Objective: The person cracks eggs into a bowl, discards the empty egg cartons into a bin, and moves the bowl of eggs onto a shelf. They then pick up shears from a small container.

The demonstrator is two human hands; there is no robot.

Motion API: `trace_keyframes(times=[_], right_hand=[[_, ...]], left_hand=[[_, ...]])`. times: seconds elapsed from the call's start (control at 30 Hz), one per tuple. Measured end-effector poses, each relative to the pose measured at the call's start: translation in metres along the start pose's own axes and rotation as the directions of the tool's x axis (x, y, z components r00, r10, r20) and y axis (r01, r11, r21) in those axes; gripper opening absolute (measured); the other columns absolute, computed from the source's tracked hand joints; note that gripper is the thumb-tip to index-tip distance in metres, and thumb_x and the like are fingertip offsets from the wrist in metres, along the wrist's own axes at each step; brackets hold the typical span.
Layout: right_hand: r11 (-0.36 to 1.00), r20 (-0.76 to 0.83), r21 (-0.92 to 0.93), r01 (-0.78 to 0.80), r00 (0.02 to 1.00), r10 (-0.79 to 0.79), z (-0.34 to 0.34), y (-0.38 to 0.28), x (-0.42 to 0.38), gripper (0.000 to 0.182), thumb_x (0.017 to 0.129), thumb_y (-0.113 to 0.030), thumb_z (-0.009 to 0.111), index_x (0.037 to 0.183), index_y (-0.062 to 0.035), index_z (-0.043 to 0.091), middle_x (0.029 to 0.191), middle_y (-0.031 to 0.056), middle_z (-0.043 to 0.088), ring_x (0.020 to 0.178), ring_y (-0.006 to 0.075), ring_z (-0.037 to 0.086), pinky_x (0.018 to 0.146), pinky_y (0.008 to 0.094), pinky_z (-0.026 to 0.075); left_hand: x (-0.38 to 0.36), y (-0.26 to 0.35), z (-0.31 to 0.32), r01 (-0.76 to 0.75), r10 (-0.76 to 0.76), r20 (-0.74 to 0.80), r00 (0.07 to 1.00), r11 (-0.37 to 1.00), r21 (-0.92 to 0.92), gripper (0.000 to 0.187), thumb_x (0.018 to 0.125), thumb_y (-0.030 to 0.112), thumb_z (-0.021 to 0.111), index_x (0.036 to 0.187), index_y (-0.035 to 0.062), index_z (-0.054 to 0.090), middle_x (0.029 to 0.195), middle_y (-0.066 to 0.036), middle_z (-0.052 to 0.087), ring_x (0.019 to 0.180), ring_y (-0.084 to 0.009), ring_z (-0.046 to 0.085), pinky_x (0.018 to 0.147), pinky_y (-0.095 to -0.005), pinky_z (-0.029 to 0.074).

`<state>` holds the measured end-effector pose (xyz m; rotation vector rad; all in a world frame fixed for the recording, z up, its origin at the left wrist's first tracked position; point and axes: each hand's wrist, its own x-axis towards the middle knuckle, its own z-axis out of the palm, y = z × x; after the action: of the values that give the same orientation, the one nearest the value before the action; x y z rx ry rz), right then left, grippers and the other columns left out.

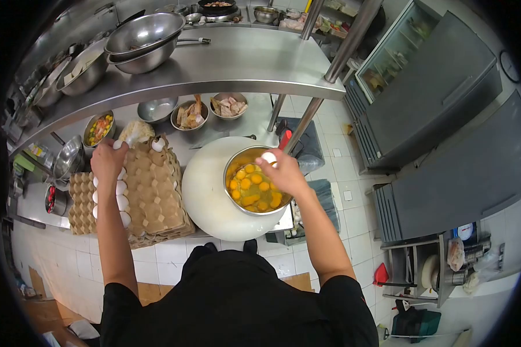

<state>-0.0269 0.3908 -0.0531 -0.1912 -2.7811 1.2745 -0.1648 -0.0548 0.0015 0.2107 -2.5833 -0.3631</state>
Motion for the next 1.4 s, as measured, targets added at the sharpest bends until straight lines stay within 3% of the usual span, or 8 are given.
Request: trace_keyframes(times=[0.23, 0.37, 0.57, 0.8, 0.9, 1.03, 1.17, 1.4], right_hand=[[0.835, -0.346, -0.362, 0.414, 0.772, -0.533, -0.014, -0.047, -0.028, 0.049, 0.092, -0.028, 0.079, 0.130, -0.0026, 0.060, 0.116, 0.0244, 0.068, 0.104, 0.0384, 0.069, 0.087, 0.0443, 0.056], [0.969, -0.745, 0.053, 0.240, 0.656, -0.122, -0.053, -0.019, -0.049, 0.052, 0.088, -0.022, 0.082, 0.132, -0.0017, 0.061, 0.121, 0.0212, 0.068, 0.108, 0.0367, 0.068, 0.092, 0.0424, 0.054], [0.859, -0.450, -0.511, -0.018, 0.857, -0.250, -0.069, -0.016, -0.087, 0.063, 0.086, -0.023, 0.082, 0.139, -0.0016, 0.057, 0.139, 0.0231, 0.060, 0.123, 0.0408, 0.061, 0.105, 0.0453, 0.049], [0.947, -0.041, 0.143, 0.288, 0.958, -0.285, -0.021, -0.058, -0.069, 0.054, 0.095, -0.021, 0.073, 0.142, -0.0035, 0.052, 0.126, 0.0157, 0.065, 0.102, 0.0264, 0.067, 0.084, 0.0357, 0.056], [0.743, -0.415, 0.632, 0.221, 0.906, 0.084, -0.055, -0.017, -0.014, 0.041, 0.105, -0.026, 0.060, 0.140, -0.0064, 0.052, 0.113, 0.0078, 0.065, 0.077, 0.0113, 0.061, 0.056, 0.0250, 0.048], [0.627, -0.523, 0.757, 0.184, 0.744, 0.415, -0.079, 0.054, 0.057, 0.039, 0.108, -0.025, 0.054, 0.142, -0.0070, 0.052, 0.108, 0.0062, 0.063, 0.073, 0.0135, 0.060, 0.051, 0.0256, 0.043], [0.687, -0.275, 0.727, 0.020, 0.924, 0.264, -0.067, 0.059, 0.064, 0.040, 0.109, -0.026, 0.052, 0.144, -0.0088, 0.054, 0.108, 0.0057, 0.064, 0.073, 0.0131, 0.060, 0.050, 0.0249, 0.041], [0.433, -0.228, 0.893, 0.122, 0.953, 0.201, -0.061, 0.025, 0.003, 0.045, 0.103, -0.015, 0.061, 0.145, -0.0077, 0.046, 0.113, 0.0085, 0.067, 0.073, 0.0112, 0.060, 0.051, 0.0233, 0.042]], left_hand=[[-0.074, 0.074, 0.005, 0.308, 0.155, 0.445, 0.882, 0.526, -0.793, 0.028, 0.085, 0.016, 0.081, 0.105, -0.0026, 0.073, 0.088, -0.010, 0.076, 0.077, -0.0141, 0.071, 0.070, -0.0276, 0.056], [-0.125, 0.115, 0.011, 0.550, 0.356, 0.604, 0.713, 0.250, -0.797, 0.027, 0.087, 0.010, 0.081, 0.108, -0.0010, 0.068, 0.095, -0.009, 0.073, 0.084, -0.0147, 0.070, 0.076, -0.0270, 0.056], [-0.179, 0.166, 0.028, 0.678, 0.494, 0.639, 0.590, 0.127, -0.724, 0.036, 0.087, 0.013, 0.083, 0.113, 0.0000, 0.063, 0.095, -0.009, 0.071, 0.085, -0.0154, 0.068, 0.077, -0.0284, 0.056], [-0.177, 0.188, -0.009, 0.693, 0.587, 0.593, 0.551, 0.073, -0.717, 0.054, 0.086, 0.024, 0.088, 0.127, 0.0056, 0.057, 0.105, -0.013, 0.069, 0.093, -0.0163, 0.067, 0.078, -0.0300, 0.055], [-0.136, 0.135, -0.011, 0.197, 0.383, 0.433, 0.816, 0.519, -0.832, 0.073, 0.078, 0.045, 0.090, 0.133, 0.0072, 0.061, 0.107, -0.009, 0.071, 0.093, -0.0221, 0.069, 0.085, -0.0380, 0.056], [-0.078, 0.039, -0.021, -0.093, 0.107, 0.153, 0.982, 0.991, -0.101, 0.056, 0.084, 0.037, 0.081, 0.124, 0.0013, 0.065, 0.108, -0.019, 0.071, 0.096, -0.0374, 0.069, 0.083, -0.0470, 0.057], [-0.053, -0.029, -0.014, -0.045, -0.004, 0.141, 0.990, 0.938, 0.344, 0.046, 0.086, 0.041, 0.076, 0.106, 0.0002, 0.072, 0.099, -0.019, 0.073, 0.098, -0.0390, 0.069, 0.084, -0.0490, 0.056], [-0.042, -0.044, 0.014, -0.058, 0.030, 0.114, 0.993, 0.967, 0.250, 0.037, 0.080, 0.037, 0.077, 0.087, 0.0013, 0.074, 0.093, -0.019, 0.074, 0.096, -0.0379, 0.068, 0.080, -0.0497, 0.055]])
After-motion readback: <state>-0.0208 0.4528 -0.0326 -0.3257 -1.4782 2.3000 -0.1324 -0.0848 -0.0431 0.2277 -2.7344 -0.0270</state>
